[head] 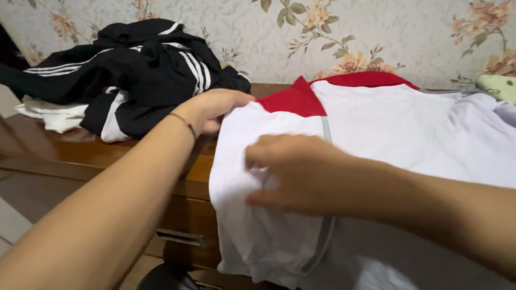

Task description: The person unfolds a white and red short-sleeved shirt on a wooden dresser, smooths the collar and body, and folds the sleeves inward. The person continues to fold the shirt into a compact rectangle.

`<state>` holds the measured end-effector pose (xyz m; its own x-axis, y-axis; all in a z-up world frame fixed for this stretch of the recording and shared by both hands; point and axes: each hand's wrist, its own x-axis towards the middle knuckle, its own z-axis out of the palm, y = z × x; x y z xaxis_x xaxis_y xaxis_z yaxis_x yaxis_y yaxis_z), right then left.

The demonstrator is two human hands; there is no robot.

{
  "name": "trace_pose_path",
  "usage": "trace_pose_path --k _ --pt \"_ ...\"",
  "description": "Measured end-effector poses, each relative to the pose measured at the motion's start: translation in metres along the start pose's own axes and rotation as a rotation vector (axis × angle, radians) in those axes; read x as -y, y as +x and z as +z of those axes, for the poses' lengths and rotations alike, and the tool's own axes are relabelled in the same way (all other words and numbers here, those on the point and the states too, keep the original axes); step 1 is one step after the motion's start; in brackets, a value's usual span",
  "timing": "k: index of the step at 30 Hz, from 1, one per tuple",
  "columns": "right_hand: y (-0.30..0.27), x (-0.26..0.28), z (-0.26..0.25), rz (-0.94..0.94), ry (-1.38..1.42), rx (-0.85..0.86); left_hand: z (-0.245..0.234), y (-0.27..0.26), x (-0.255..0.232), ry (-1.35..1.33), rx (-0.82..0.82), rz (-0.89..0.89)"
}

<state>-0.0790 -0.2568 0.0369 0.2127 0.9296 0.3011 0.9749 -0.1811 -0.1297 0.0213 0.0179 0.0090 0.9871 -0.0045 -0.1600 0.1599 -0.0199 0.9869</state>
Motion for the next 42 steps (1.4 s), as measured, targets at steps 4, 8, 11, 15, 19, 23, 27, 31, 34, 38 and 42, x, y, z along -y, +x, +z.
trace_pose_path --k 4,8,11,15,19,23,27,31,34,38,42 --pt "-0.012 -0.005 -0.045 0.700 -0.161 0.112 0.004 -0.051 -0.002 0.149 -0.101 0.084" --pt "-0.037 -0.025 -0.039 1.008 0.054 0.197 0.017 -0.097 -0.002 0.226 -0.195 0.001" --pt "-0.046 -0.044 -0.022 0.933 0.146 0.154 0.032 -0.110 -0.003 0.173 -0.160 0.054" --pt "-0.058 -0.071 -0.019 0.826 0.904 -0.270 0.040 -0.114 -0.006 -0.166 -0.050 0.171" --pt "-0.076 -0.083 -0.012 1.033 1.057 -0.337 0.037 -0.101 0.005 -0.099 -0.043 0.132" --pt "-0.095 -0.078 -0.007 0.950 0.945 -0.218 0.033 -0.070 0.012 0.002 -0.131 0.129" --pt "-0.098 -0.065 -0.012 0.843 1.047 -0.037 0.026 -0.063 0.009 -0.029 -0.217 0.162" --pt "-0.091 -0.056 -0.018 0.922 0.960 0.021 0.033 -0.089 0.003 0.127 -0.307 0.101" --pt "-0.079 -0.059 -0.025 0.835 0.905 -0.042 0.045 -0.121 0.001 0.294 -0.446 0.016" --pt "-0.066 -0.062 -0.027 0.938 0.736 -0.032 0.059 -0.159 0.006 0.345 -0.454 -0.002" --pt "-0.060 -0.067 -0.023 0.890 0.762 -0.014 0.067 -0.181 0.015 0.493 -0.405 0.109"
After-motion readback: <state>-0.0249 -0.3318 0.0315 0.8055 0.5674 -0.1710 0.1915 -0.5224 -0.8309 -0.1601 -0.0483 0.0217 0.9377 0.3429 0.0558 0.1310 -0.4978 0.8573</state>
